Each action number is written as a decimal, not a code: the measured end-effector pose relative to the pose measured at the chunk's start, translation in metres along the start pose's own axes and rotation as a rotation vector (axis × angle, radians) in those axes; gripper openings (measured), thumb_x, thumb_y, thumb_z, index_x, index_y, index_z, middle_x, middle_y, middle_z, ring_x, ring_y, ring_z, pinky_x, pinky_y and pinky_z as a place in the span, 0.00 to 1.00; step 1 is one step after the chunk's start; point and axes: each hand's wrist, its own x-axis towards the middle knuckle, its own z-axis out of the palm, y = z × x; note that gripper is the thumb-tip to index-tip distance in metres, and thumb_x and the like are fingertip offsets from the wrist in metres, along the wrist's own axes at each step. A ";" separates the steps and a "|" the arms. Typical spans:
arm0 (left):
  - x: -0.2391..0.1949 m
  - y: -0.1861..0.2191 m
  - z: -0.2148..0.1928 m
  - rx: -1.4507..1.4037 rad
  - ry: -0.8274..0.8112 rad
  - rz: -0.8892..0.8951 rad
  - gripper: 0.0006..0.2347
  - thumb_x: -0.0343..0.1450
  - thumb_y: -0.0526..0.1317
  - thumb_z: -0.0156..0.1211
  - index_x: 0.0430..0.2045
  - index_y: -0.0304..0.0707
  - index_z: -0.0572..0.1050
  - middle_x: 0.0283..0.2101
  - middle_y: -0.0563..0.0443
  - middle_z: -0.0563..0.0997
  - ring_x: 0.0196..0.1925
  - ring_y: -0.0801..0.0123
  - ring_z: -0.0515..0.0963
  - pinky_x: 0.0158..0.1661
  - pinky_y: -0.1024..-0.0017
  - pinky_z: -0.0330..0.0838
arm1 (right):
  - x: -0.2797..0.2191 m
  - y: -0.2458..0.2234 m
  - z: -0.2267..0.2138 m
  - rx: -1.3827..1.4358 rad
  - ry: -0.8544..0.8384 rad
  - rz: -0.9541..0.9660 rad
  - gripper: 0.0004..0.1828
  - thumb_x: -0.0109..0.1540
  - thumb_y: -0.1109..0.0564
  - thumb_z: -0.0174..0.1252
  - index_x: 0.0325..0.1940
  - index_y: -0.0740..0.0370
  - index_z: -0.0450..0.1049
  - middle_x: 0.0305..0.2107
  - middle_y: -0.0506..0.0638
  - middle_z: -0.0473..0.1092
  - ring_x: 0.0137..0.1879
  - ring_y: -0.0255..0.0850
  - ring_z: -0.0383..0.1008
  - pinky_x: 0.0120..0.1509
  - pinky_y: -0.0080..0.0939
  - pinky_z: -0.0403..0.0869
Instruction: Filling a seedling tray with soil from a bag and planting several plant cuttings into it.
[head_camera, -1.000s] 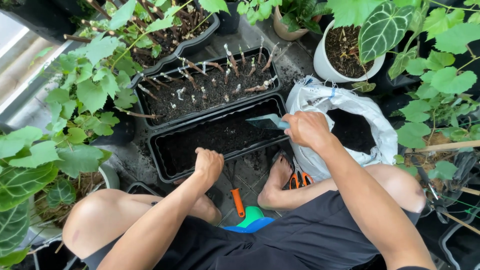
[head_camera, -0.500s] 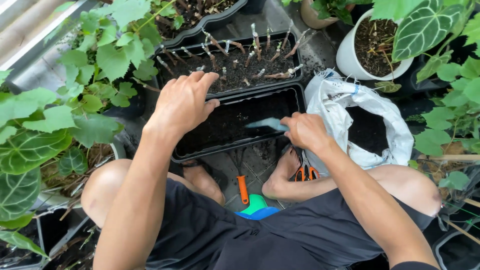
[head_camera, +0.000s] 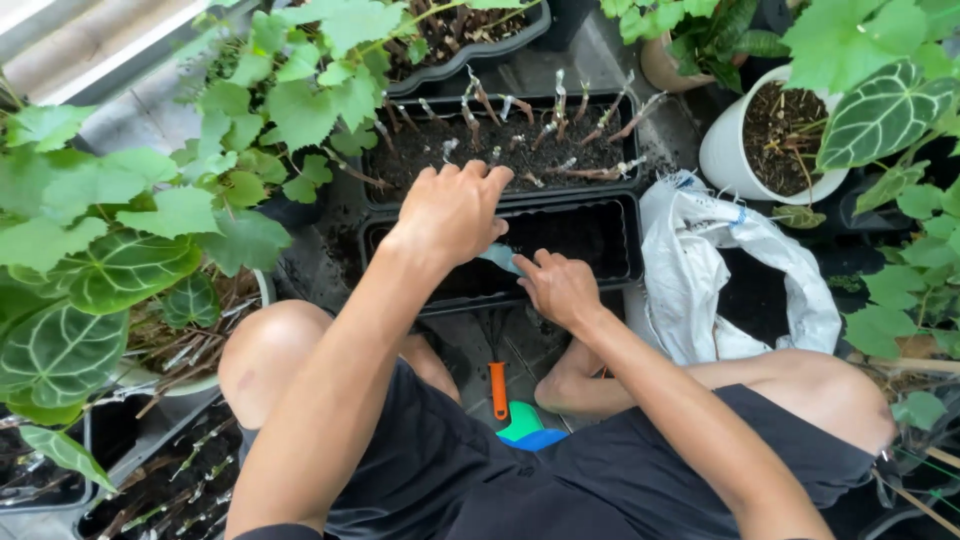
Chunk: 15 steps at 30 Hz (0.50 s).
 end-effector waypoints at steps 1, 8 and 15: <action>0.003 -0.001 -0.002 0.001 0.005 -0.006 0.28 0.69 0.49 0.67 0.63 0.41 0.69 0.55 0.38 0.78 0.53 0.42 0.81 0.53 0.47 0.72 | 0.008 -0.005 0.001 -0.002 0.004 -0.006 0.19 0.63 0.42 0.58 0.58 0.44 0.75 0.32 0.47 0.70 0.34 0.44 0.76 0.33 0.44 0.76; 0.001 -0.005 -0.002 -0.013 -0.007 -0.006 0.27 0.69 0.49 0.67 0.63 0.41 0.69 0.56 0.36 0.78 0.53 0.39 0.81 0.53 0.45 0.71 | 0.025 -0.039 0.035 0.069 0.034 -0.066 0.21 0.62 0.44 0.60 0.59 0.44 0.73 0.32 0.47 0.68 0.35 0.46 0.75 0.36 0.45 0.75; -0.017 0.002 -0.016 -0.028 -0.031 -0.008 0.28 0.69 0.48 0.66 0.64 0.41 0.68 0.58 0.35 0.77 0.55 0.38 0.80 0.56 0.46 0.68 | -0.018 0.050 -0.022 -0.066 0.000 -0.023 0.24 0.57 0.41 0.63 0.56 0.46 0.74 0.32 0.49 0.69 0.34 0.49 0.77 0.34 0.51 0.75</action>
